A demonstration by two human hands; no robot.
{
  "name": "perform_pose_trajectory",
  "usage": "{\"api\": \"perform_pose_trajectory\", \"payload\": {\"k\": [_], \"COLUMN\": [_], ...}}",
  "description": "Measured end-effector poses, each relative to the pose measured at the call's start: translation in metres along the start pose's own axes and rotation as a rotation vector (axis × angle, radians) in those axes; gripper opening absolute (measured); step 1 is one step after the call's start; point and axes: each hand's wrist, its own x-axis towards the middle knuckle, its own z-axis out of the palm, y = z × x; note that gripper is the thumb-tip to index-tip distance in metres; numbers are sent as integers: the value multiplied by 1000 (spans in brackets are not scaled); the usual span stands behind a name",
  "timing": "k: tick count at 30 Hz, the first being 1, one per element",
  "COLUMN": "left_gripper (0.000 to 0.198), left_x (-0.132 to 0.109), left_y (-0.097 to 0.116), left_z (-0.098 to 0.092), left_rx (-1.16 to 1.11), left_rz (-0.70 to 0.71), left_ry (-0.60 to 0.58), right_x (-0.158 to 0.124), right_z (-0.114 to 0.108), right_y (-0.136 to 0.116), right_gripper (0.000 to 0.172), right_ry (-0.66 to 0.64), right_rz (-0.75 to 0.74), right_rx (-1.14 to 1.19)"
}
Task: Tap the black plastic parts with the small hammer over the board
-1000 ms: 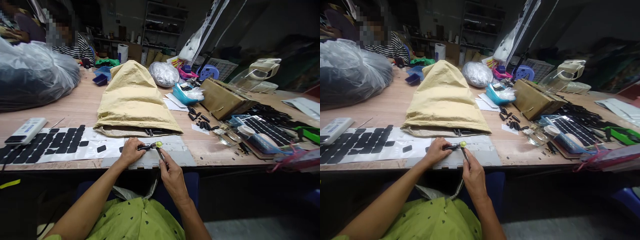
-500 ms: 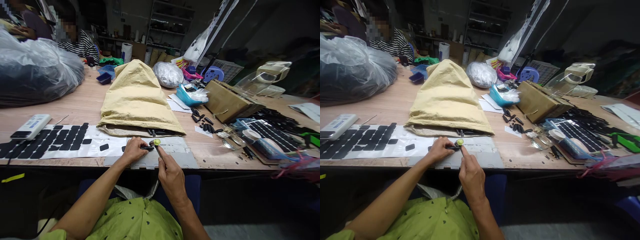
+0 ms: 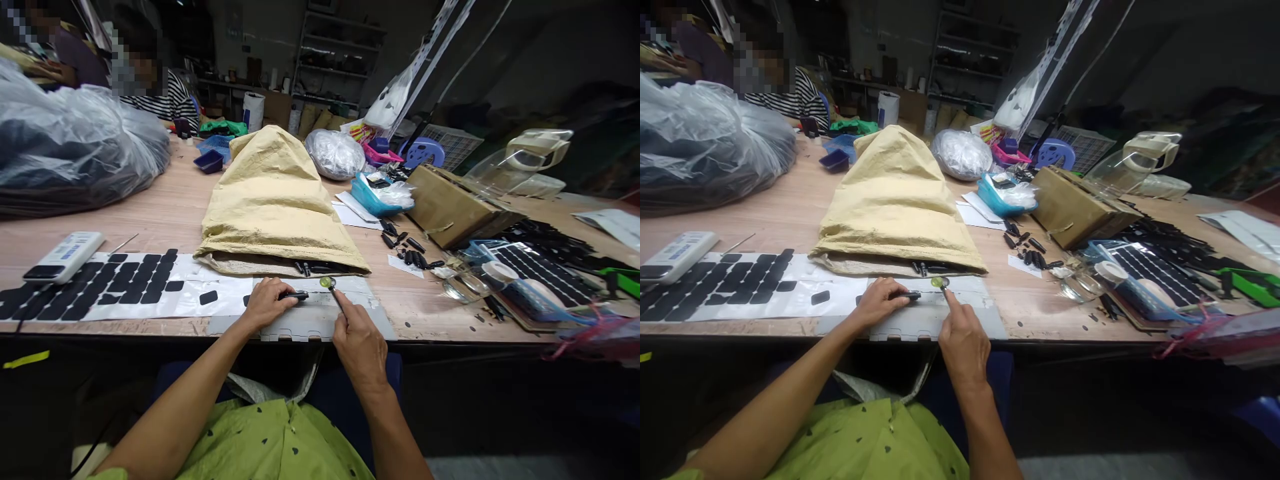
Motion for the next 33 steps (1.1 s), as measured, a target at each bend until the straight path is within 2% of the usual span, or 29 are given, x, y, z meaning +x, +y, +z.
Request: {"api": "perform_pose_trajectory", "payload": {"k": [5,12,15,18,20,22,25,28,31,33], "left_gripper": [43,44,41,25,17,14,16,24,20,20], "left_x": [-1,-2,-8,-23,-37,-51,-66,-65,-44,-20], "left_y": [-2,2,4,3,3,4,5,7,11,14], "left_z": [-3,-6,-15,-23,-23,-19,-12,-9,-8,-8], "left_rx": [-20,-33,-49,-90,-64,13,108,83,-18,-65], "left_rz": [7,-13,76,227,282,297,277,270,220,98], "left_ry": [-8,5,-73,-217,-304,-338,-314,-289,-125,32], "right_x": [13,11,10,10,9,9,8,8,7,7], "right_z": [17,31,30,29,28,28,28,29,31,33], "right_y": [20,14,12,11,10,9,9,9,10,10], "right_gripper": [45,45,45,44,43,43,43,43,43,44], "right_ry": [29,94,94,79,74,73,74,80,99,116], "right_rz": [-60,-38,-38,-43,-46,-46,-47,-54,-59,-61], "right_rx": [-155,-171,-176,-197,-214,-228,-242,-246,-253,-255]}}
